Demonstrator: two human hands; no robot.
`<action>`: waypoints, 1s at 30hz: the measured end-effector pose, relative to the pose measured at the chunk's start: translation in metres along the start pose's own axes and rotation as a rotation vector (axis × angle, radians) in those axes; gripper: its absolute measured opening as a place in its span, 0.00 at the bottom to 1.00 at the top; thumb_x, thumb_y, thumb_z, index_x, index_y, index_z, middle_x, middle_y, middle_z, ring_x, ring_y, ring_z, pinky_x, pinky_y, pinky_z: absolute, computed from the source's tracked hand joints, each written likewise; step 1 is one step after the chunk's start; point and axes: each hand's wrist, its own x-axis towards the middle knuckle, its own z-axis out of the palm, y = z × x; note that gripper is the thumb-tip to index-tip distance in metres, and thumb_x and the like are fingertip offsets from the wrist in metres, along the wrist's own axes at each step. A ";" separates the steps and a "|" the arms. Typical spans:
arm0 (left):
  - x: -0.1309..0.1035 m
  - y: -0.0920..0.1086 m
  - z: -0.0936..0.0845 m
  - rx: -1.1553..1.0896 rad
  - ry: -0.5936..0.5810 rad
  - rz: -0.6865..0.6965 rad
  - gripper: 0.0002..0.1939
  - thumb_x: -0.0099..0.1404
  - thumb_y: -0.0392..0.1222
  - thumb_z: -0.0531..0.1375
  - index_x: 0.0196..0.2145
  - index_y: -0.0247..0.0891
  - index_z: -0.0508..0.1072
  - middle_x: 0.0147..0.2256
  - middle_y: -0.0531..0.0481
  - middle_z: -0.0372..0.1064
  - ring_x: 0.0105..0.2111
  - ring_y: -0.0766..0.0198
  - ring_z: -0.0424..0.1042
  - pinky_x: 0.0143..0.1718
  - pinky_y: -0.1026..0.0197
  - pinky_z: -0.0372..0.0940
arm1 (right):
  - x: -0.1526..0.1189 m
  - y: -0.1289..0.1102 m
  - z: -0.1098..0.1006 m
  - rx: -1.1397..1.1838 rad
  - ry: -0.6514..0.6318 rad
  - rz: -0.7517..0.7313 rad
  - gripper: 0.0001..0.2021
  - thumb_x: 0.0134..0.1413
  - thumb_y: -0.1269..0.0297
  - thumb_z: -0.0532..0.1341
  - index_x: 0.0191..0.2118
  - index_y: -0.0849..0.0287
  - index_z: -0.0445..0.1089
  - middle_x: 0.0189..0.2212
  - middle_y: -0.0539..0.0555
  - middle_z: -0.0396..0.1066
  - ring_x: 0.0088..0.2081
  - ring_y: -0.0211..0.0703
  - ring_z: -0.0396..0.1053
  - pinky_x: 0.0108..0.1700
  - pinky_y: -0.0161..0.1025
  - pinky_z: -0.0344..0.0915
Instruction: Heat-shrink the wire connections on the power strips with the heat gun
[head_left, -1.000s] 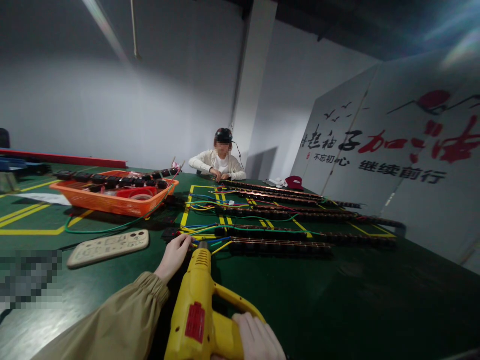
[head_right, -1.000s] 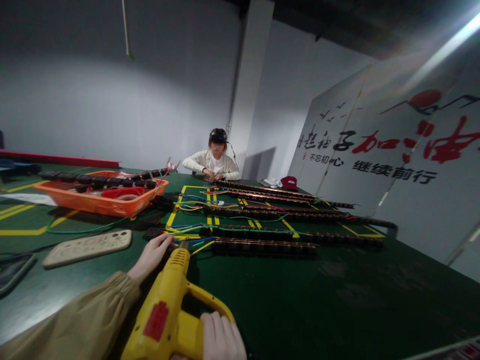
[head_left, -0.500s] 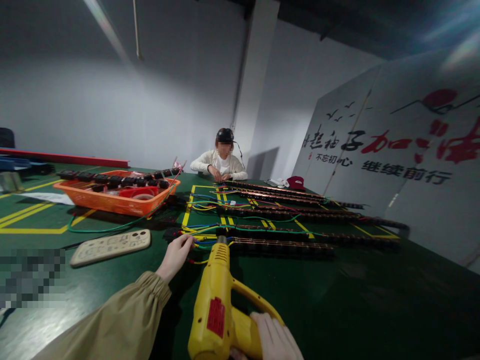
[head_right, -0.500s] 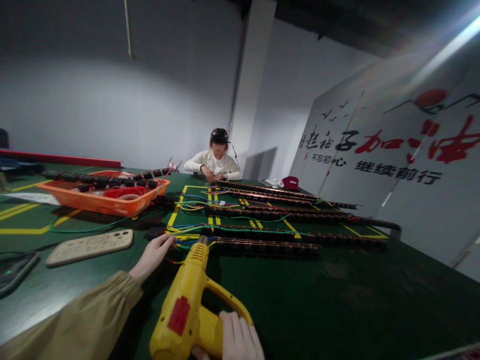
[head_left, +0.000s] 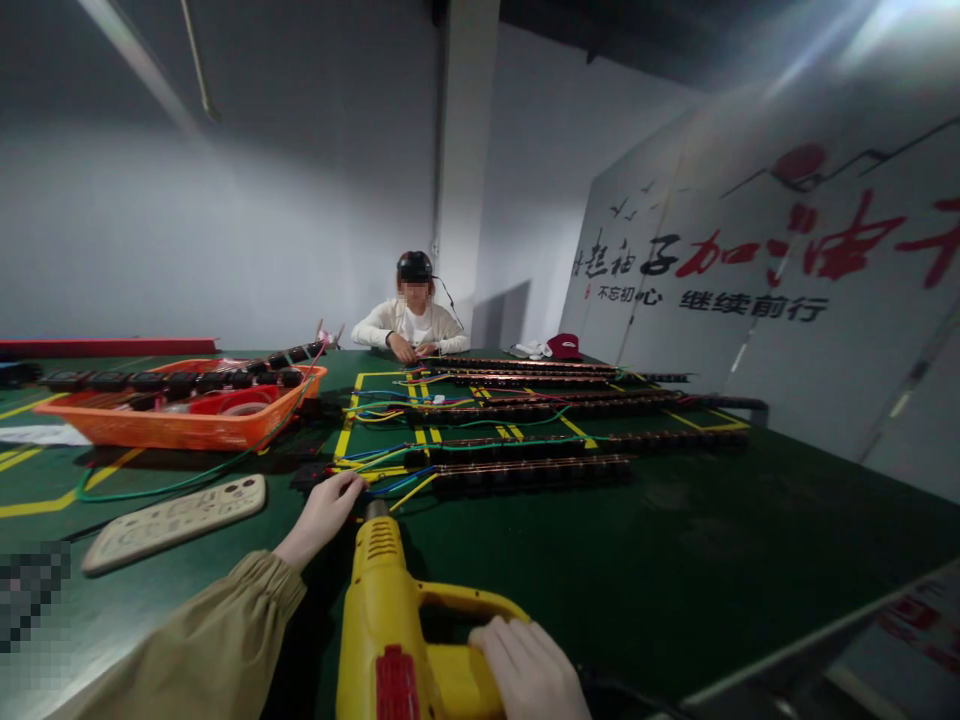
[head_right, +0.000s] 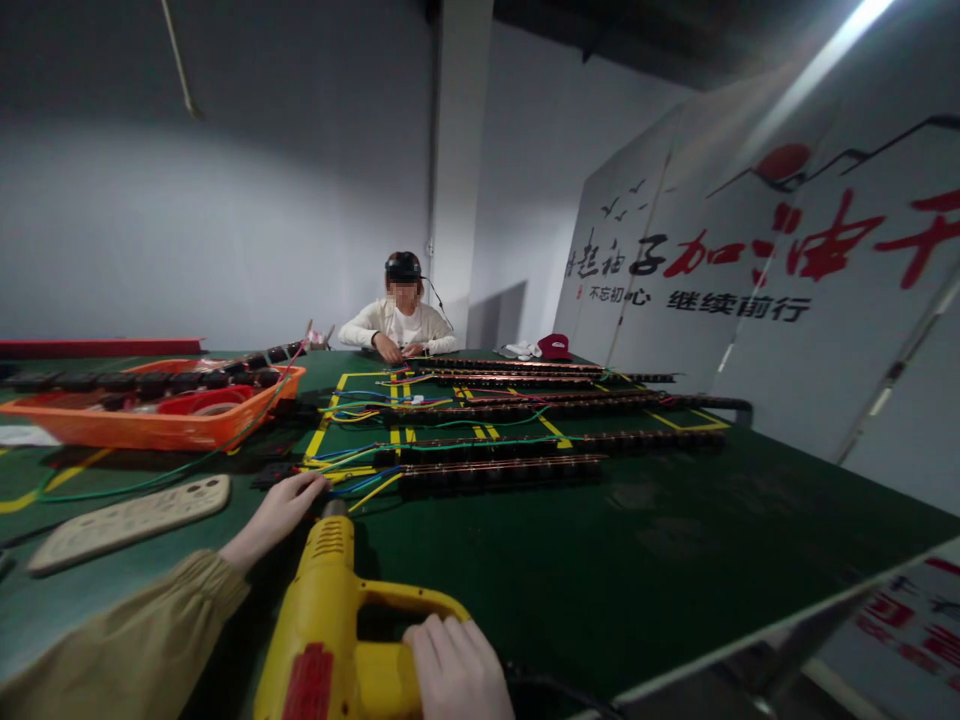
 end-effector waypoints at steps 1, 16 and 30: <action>0.004 0.004 -0.001 -0.004 -0.009 0.000 0.19 0.57 0.54 0.51 0.27 0.38 0.74 0.32 0.46 0.75 0.36 0.55 0.71 0.41 0.59 0.63 | 0.001 0.000 0.000 -0.008 0.017 -0.016 0.21 0.55 0.44 0.46 0.32 0.55 0.65 0.24 0.49 0.66 0.26 0.40 0.64 0.29 0.38 0.59; 0.049 0.093 0.070 0.563 -0.514 0.395 0.21 0.55 0.54 0.58 0.42 0.38 0.69 0.43 0.40 0.68 0.41 0.50 0.70 0.42 0.55 0.63 | -0.001 -0.007 0.026 -0.119 0.316 0.001 0.20 0.60 0.73 0.39 0.24 0.57 0.62 0.17 0.48 0.56 0.20 0.39 0.54 0.26 0.39 0.48; 0.091 0.132 0.014 0.616 -0.026 0.649 0.20 0.64 0.50 0.53 0.52 0.43 0.62 0.54 0.48 0.58 0.48 0.57 0.67 0.43 0.61 0.64 | 0.001 -0.011 0.017 -0.085 0.279 0.051 0.17 0.58 0.74 0.41 0.27 0.57 0.63 0.19 0.48 0.58 0.20 0.38 0.56 0.25 0.38 0.50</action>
